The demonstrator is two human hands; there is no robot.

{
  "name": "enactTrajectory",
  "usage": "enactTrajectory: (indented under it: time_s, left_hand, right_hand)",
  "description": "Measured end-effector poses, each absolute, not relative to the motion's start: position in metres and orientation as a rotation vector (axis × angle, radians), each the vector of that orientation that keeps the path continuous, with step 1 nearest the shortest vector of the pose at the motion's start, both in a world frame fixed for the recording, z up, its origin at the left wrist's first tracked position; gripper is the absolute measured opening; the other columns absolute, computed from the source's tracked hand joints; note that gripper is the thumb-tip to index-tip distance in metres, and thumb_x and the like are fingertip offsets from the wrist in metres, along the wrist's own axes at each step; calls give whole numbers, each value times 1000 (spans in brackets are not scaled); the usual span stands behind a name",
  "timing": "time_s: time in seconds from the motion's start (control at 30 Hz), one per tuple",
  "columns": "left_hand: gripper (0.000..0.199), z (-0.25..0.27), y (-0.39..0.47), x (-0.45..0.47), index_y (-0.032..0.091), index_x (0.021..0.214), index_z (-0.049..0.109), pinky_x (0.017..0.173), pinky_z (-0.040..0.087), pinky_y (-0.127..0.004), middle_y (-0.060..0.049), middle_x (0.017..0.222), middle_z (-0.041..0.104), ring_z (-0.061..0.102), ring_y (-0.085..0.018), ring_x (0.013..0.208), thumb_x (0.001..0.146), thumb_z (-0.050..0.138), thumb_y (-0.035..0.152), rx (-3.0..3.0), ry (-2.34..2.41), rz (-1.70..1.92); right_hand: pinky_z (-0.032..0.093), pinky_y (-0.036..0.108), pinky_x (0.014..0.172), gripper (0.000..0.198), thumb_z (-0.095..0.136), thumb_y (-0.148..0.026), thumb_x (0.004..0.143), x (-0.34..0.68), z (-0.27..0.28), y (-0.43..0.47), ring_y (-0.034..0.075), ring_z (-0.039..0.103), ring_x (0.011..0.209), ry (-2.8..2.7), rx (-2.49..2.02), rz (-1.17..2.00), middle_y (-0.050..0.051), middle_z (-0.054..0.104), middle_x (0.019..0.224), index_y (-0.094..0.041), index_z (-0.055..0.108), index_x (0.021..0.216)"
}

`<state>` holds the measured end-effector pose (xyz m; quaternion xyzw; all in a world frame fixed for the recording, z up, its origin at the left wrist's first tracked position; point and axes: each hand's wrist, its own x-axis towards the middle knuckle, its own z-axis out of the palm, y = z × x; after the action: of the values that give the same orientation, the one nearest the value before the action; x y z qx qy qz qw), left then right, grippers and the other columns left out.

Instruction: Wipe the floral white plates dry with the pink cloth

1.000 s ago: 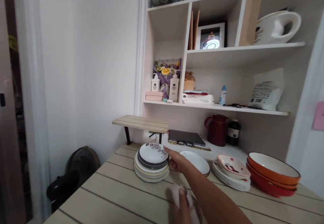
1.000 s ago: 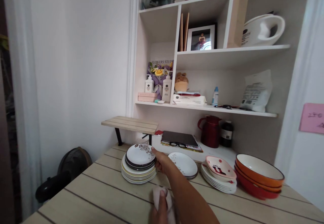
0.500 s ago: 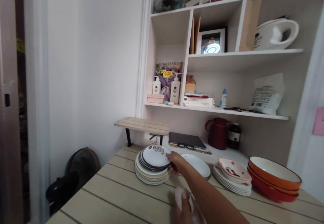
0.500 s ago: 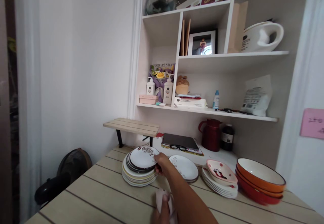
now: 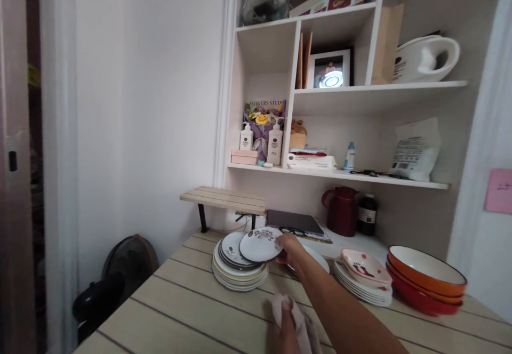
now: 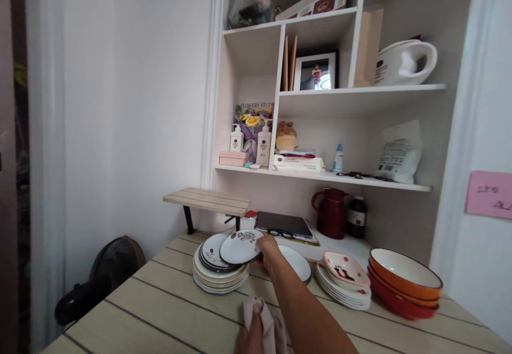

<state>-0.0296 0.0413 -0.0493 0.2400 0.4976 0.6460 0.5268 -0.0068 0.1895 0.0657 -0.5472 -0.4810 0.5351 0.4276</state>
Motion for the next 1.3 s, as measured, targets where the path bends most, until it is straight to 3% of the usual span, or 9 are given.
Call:
enactTrajectory:
  time_s: [0.1, 0.2, 0.33, 0.47, 0.6, 0.73, 0.9, 1.07, 1.3]
  left_hand:
    - [45, -54, 48, -27, 20, 69, 70, 81, 48, -40, -15, 77, 74, 67, -34, 89, 68, 63, 65, 557, 1269, 1523]
    - [48, -57, 55, -23, 20, 64, 68, 79, 49, -40, -16, 74, 74, 68, -33, 85, 71, 60, 66, 444, 1194, 1524]
    - [44, -52, 54, -19, 19, 80, 69, 75, 52, -35, -12, 80, 75, 69, -25, 79, 83, 52, 59, 183, 844, 1514]
    - [30, -35, 41, -20, 23, 95, 67, 71, 53, -30, -4, 85, 76, 69, -18, 76, 88, 52, 48, 105, 673, 1551]
    - [35, -17, 26, -20, 19, 97, 69, 82, 55, -32, -9, 96, 75, 70, -20, 90, 91, 48, 45, 110, 648, 1474]
    - [33, -11, 19, -19, 18, 100, 70, 90, 54, -35, -11, 104, 73, 67, -23, 101, 83, 61, 45, 246, 627, 1418]
    - [40, -16, 18, -20, 21, 107, 68, 99, 48, -34, -8, 116, 71, 62, -23, 113, 79, 65, 50, 397, 574, 1365]
    - [62, -9, 11, -19, 18, 120, 63, 103, 44, -43, -13, 118, 69, 57, -30, 119, 78, 57, 64, 464, 543, 1196]
    - [57, -15, -2, -22, 16, 128, 56, 99, 46, -38, -13, 114, 71, 64, -26, 109, 75, 74, 30, 698, 631, 1229]
  right_hand:
    - [54, 42, 82, 34, 56, -32, 91, 12, 74, 185, 21, 63, 98, -1124, -1404, 1342, 9, 61, 118, -17, 55, 122]
    - [53, 35, 60, 38, 49, -16, 88, 39, 76, 171, 19, 66, 70, -1105, -1327, 1298, 9, 70, 94, -17, 53, 125]
    - [46, 26, 48, 44, 51, -16, 80, 87, 61, 137, 16, 61, 53, -1051, -1262, 1258, 7, 72, 81, -18, 55, 123]
    - [43, 23, 45, 56, 59, -21, 73, 135, 36, 99, 17, 64, 59, -975, -1207, 1295, 7, 75, 85, -21, 53, 128]
    - [47, 24, 51, 60, 63, -22, 69, 170, 24, 72, 20, 68, 66, -917, -1154, 1320, 8, 76, 89, -19, 55, 129]
    - [52, 28, 61, 56, 64, -18, 68, 187, 34, 58, 21, 69, 70, -966, -1095, 1294, 9, 76, 89, -17, 59, 124]
    - [54, 30, 65, 56, 64, -19, 71, 188, 47, 46, 21, 70, 74, -1013, -1021, 1392, 8, 76, 92, -20, 58, 127]
    - [52, 28, 55, 51, 65, -20, 72, 182, 48, 39, 20, 69, 65, -1106, -1065, 1471, 8, 76, 84, -18, 60, 122]
    - [54, 31, 55, 52, 68, -21, 68, 185, 44, 40, 22, 69, 65, -1069, -1103, 1450, 8, 76, 84, -17, 61, 120]
